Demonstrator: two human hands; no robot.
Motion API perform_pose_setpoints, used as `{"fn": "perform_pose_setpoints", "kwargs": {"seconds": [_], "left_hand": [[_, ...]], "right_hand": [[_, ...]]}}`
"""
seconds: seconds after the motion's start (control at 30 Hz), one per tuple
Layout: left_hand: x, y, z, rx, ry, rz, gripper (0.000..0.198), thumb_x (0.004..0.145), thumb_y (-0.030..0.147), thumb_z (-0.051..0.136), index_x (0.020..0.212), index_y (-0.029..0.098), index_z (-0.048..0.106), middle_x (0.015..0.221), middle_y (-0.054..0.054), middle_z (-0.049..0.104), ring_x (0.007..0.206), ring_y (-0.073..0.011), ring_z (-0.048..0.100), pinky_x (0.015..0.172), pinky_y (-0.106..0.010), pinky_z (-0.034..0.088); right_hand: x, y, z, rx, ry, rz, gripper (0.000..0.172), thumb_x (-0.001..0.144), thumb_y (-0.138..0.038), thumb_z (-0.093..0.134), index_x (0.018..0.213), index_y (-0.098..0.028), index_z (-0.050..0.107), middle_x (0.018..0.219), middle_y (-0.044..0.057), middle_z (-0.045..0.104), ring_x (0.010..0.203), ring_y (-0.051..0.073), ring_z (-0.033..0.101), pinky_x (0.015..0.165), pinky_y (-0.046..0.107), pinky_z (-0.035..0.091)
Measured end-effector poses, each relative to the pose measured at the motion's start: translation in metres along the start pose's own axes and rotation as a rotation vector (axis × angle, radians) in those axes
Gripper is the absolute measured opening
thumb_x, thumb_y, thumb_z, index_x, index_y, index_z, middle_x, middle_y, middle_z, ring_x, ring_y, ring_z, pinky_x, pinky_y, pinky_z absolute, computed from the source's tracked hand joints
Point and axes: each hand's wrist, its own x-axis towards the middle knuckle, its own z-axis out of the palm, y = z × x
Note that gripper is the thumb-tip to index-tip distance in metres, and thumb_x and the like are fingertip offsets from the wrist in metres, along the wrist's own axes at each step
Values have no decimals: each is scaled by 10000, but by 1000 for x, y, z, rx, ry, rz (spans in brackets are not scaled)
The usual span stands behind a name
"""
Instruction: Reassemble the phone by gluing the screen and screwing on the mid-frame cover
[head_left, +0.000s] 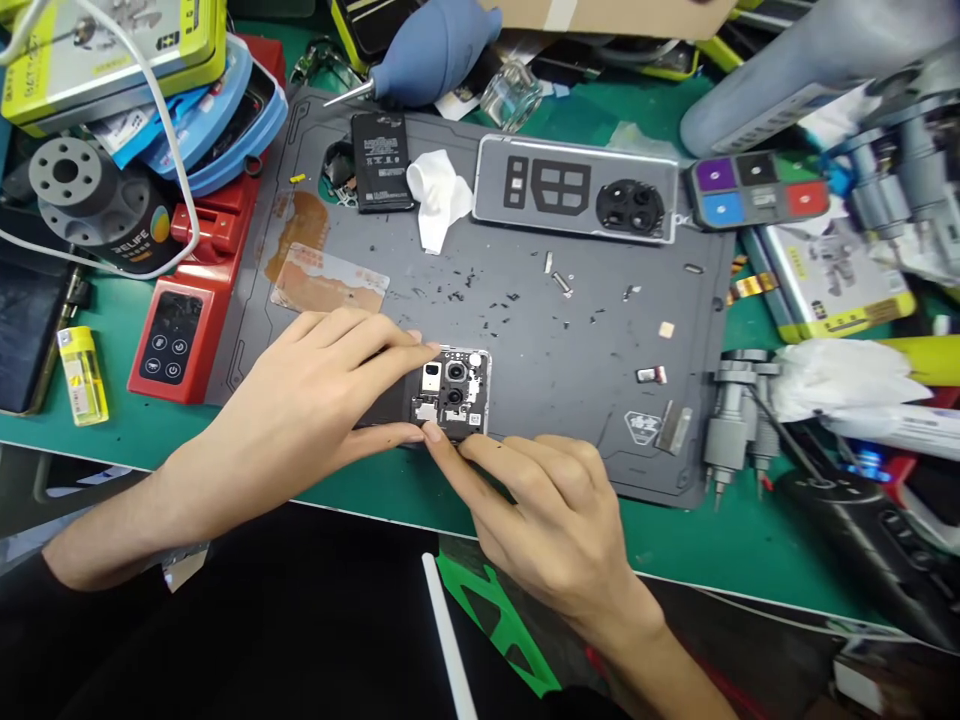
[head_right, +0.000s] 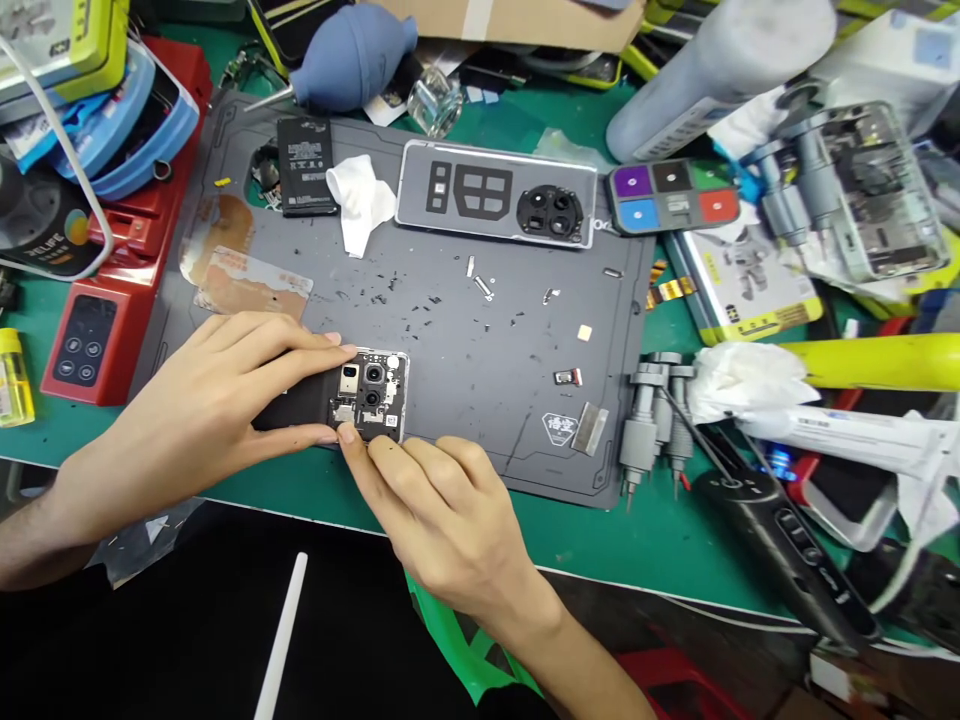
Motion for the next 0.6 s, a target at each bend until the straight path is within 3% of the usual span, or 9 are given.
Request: {"fn": "perform_pose_setpoints", "kwargs": {"seconds": [0.27,0.5,0.6], "left_hand": [[2,3,-7,66,-47,1,575,1110,389,761,1594,129,591,1443,-164,746,1335,-347,697,1107,-489,559],[-2,-1,-5,86,-54,-16,523,1143,419,706,1601,195,589,1575,-152,702,1407,-342,681,1150,-501,543],[-4,-2,-2,57,-34,-26,543,1149,447,696,1616,200,570,1588,-145,709,1429,-332,680,1197,-499,536]], "right_hand": [[-16,-5,2,10,83,156,450,920,8,891,1345,-64,761,1128,111,812,1027,216,746,865,377,599],[-10,5,-9,179,40,233,315,1059,-30,720,1363,-112,732,1198,115,822,1074,213,789,847,354,638],[2,20,-11,225,43,338,363,1116,-105,635,1474,-142,691,1276,128,807,1104,212,808,872,345,675]]}}
